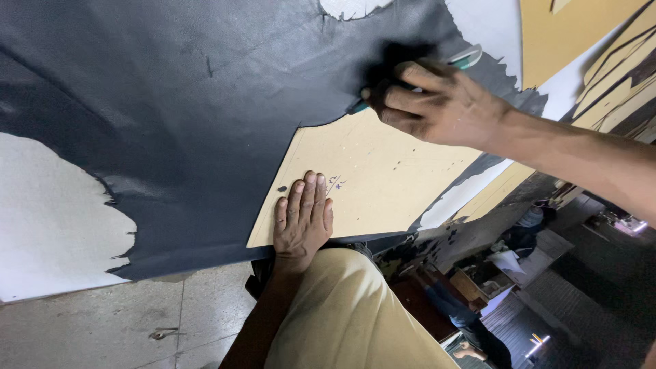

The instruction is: The person places a cardboard pattern on a black leather sheet, marks it with a pen, and cuts the leather along the pattern using a utility knife. The person repeats this process with different pattern pieces, removing the cut leather pieces and setting them aside.

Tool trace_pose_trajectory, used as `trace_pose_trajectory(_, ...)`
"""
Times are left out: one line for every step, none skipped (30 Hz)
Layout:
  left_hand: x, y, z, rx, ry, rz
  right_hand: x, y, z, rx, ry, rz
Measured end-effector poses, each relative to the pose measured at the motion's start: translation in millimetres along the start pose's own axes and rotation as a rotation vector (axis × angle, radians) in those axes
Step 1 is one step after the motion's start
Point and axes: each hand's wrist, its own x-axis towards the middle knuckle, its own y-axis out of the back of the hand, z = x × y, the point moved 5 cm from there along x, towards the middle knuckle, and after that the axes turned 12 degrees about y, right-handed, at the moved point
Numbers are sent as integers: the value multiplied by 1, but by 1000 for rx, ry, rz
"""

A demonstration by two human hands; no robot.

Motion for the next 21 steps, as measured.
trace_pose_trajectory(1,-1,0,-4,3,-1,-1,2,3,-8,16,-27)
trace_pose_trajectory(1,-1,0,-8,5,-2,-3,3,7,-15,32,-53)
trace_pose_trajectory(1,0,0,-12,9,-3,-5,5,10,-30,51,-56)
trace_pose_trajectory(2,0,0,-13,9,-3,-7,8,13,-45,70,-59)
trace_pose_trajectory(2,1,0,-13,7,-4,-8,8,17,-58,88,-60)
trace_pose_trajectory(2,1,0,-12,6,-5,-10,8,21,-70,104,-77)
trace_pose_trajectory(2,1,0,-12,6,-4,-11,8,26,-81,120,-92)
trace_pose_trajectory(2,1,-1,-12,5,-3,-12,6,33,-92,137,-108)
trace_pose_trajectory(2,1,0,-13,4,-3,-14,7,37,-139,181,-75)
trace_pose_trajectory(1,2,0,-12,4,-4,-16,6,44,-186,224,-41)
trace_pose_trajectory(1,1,0,-12,5,-1,-19,5,50,-236,267,-8)
trace_pose_trajectory(2,1,0,-12,5,1,-22,5,55,-230,278,26)
trace_pose_trajectory(2,1,-1,-13,9,-3,-24,4,59,-225,292,62)
trace_pose_trajectory(2,1,-1,-13,13,-8,-26,4,60,-220,306,98)
trace_pose_trajectory(2,1,0,-10,14,-11,-28,4,62,-287,275,94)
trace_pose_trajectory(2,1,1,-13,14,-18,-31,6,63,-355,243,90)
trace_pose_trajectory(2,2,1,-15,13,-25,-32,10,60,-423,210,86)
trace_pose_trajectory(2,2,1,-17,11,-31,-31,13,57,-332,169,127)
trace_pose_trajectory(2,2,0,-23,11,-43,-29,16,53,-243,125,167)
trace_pose_trajectory(1,2,-1,-29,10,-55,-26,21,49,-154,81,207)
trace_pose_trajectory(2,2,-1,-35,13,-62,-24,24,46,-65,-36,199)
